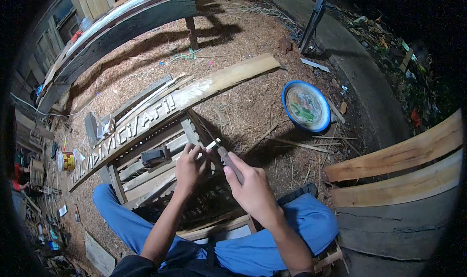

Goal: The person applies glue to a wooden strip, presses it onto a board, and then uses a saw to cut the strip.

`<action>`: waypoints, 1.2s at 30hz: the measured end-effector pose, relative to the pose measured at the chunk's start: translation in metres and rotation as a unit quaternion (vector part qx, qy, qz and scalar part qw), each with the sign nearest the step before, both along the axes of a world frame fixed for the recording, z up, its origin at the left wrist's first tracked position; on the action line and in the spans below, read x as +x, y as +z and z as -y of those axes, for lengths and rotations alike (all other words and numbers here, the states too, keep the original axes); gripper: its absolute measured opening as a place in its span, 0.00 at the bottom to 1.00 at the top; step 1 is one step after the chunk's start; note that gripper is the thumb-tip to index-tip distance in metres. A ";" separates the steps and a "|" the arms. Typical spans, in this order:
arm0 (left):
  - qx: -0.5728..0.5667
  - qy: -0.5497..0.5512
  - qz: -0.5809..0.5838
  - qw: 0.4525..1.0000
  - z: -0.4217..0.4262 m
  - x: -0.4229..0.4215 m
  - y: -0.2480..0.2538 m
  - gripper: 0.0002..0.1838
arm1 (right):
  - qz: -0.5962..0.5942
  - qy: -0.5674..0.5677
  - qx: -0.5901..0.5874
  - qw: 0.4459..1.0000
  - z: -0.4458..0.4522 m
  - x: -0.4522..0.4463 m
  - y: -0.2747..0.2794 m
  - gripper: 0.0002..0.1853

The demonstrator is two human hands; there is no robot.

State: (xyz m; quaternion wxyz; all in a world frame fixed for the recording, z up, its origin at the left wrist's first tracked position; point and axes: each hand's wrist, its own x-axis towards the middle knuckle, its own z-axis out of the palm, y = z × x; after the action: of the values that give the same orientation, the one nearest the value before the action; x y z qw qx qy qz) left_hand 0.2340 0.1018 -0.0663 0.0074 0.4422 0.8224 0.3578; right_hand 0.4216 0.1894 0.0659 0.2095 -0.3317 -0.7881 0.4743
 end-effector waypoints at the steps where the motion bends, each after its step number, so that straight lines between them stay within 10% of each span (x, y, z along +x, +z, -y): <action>1: 0.016 0.002 -0.002 1.000 0.000 -0.001 0.000 0.13 | 0.004 0.014 -0.009 1.000 0.001 0.003 0.010 0.20; 36: -0.008 -0.004 -0.001 1.000 0.000 0.001 0.009 0.12 | -0.010 0.006 -0.021 1.000 -0.005 -0.005 -0.010 0.17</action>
State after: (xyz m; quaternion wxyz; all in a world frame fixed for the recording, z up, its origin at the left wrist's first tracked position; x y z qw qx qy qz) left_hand 0.2350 0.1016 -0.0574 0.0115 0.4455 0.8237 0.3505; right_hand 0.4164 0.1941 0.0562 0.2071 -0.3267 -0.7777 0.4955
